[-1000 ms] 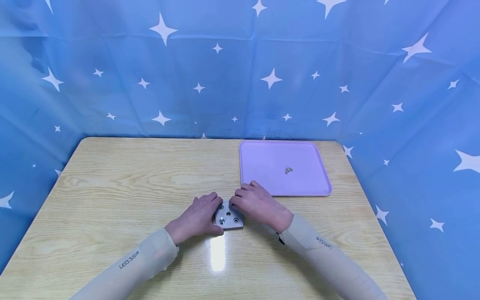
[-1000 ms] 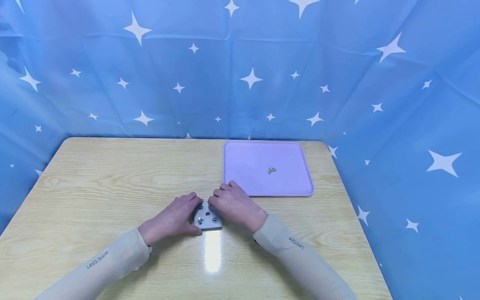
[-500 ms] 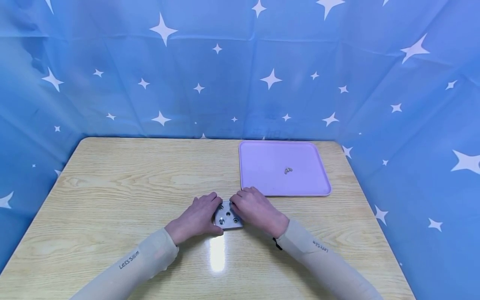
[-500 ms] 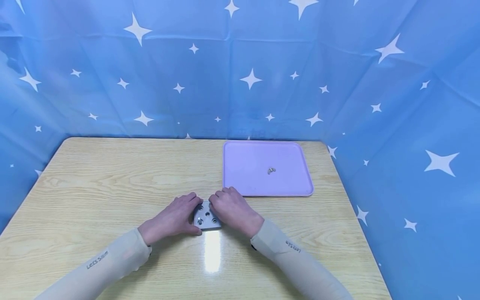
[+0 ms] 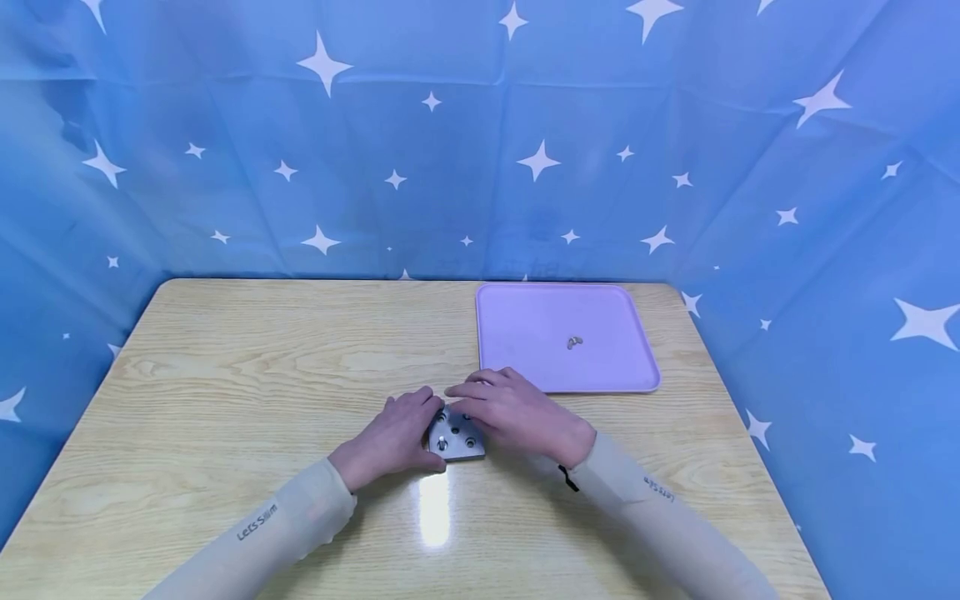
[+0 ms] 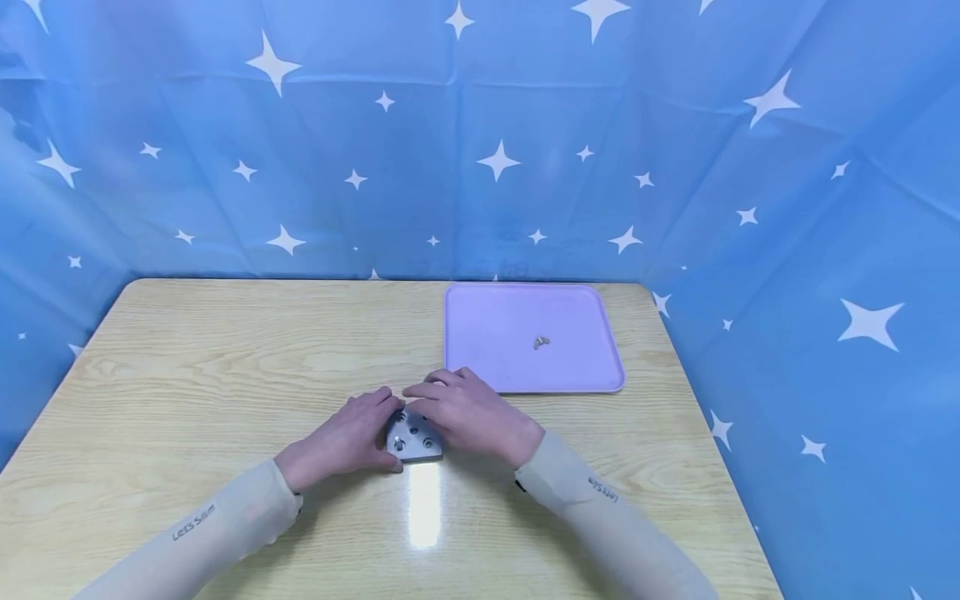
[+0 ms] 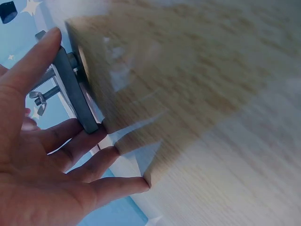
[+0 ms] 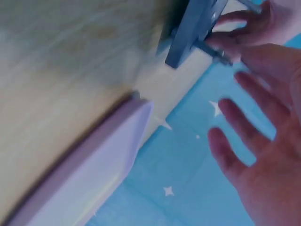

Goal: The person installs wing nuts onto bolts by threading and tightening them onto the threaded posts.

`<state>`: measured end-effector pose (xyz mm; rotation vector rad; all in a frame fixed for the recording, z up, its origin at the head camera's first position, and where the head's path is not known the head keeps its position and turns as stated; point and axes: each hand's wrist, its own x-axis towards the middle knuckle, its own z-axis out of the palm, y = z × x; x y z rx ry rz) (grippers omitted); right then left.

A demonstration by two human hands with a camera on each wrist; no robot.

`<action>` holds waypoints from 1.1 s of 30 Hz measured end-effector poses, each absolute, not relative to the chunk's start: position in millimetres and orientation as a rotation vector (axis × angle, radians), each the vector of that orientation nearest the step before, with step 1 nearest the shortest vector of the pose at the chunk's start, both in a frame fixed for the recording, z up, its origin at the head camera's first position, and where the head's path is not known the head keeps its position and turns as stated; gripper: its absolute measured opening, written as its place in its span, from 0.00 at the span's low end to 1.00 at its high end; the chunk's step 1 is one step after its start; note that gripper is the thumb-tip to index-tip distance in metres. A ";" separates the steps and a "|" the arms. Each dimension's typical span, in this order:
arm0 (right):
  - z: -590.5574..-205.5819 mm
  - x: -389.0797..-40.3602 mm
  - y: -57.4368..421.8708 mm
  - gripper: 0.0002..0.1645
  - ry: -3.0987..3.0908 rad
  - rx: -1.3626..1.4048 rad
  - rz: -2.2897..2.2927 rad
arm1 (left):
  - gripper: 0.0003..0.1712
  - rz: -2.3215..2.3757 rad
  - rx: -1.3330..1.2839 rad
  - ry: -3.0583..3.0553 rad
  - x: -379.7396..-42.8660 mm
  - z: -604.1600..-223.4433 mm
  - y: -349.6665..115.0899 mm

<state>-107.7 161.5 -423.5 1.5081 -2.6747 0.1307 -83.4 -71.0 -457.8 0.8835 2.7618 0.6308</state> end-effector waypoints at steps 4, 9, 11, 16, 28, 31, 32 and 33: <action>-421.1 -113.3 166.0 0.23 -2.635 1.610 0.042 | 0.40 0.622 0.875 2.753 -84.5 -457.5 -70.1; -423.8 -117.2 167.2 0.18 -2.609 1.595 0.048 | 0.40 0.616 0.863 2.751 -86.1 -457.6 -68.0; -424.8 -117.9 167.1 0.16 -2.587 1.592 0.068 | 0.40 0.617 0.860 2.750 -86.2 -457.6 -67.9; -427.1 -118.8 166.5 0.12 -2.568 1.572 0.130 | 0.39 0.623 0.855 2.747 -86.5 -456.8 -68.0; -432.5 -117.3 158.4 0.06 -2.621 1.464 0.106 | 0.39 0.644 0.846 2.747 -85.9 -456.9 -69.1; -434.7 -117.0 155.7 0.04 -2.625 1.434 0.129 | 0.39 0.639 0.839 2.745 -85.5 -456.5 -69.0; -435.3 -116.9 154.7 0.03 -2.632 1.426 0.139 | 0.39 0.637 0.837 2.744 -85.3 -456.4 -69.1; -435.6 -116.7 153.8 0.03 -2.642 1.420 0.148 | 0.39 0.635 0.835 2.744 -85.3 -456.2 -69.1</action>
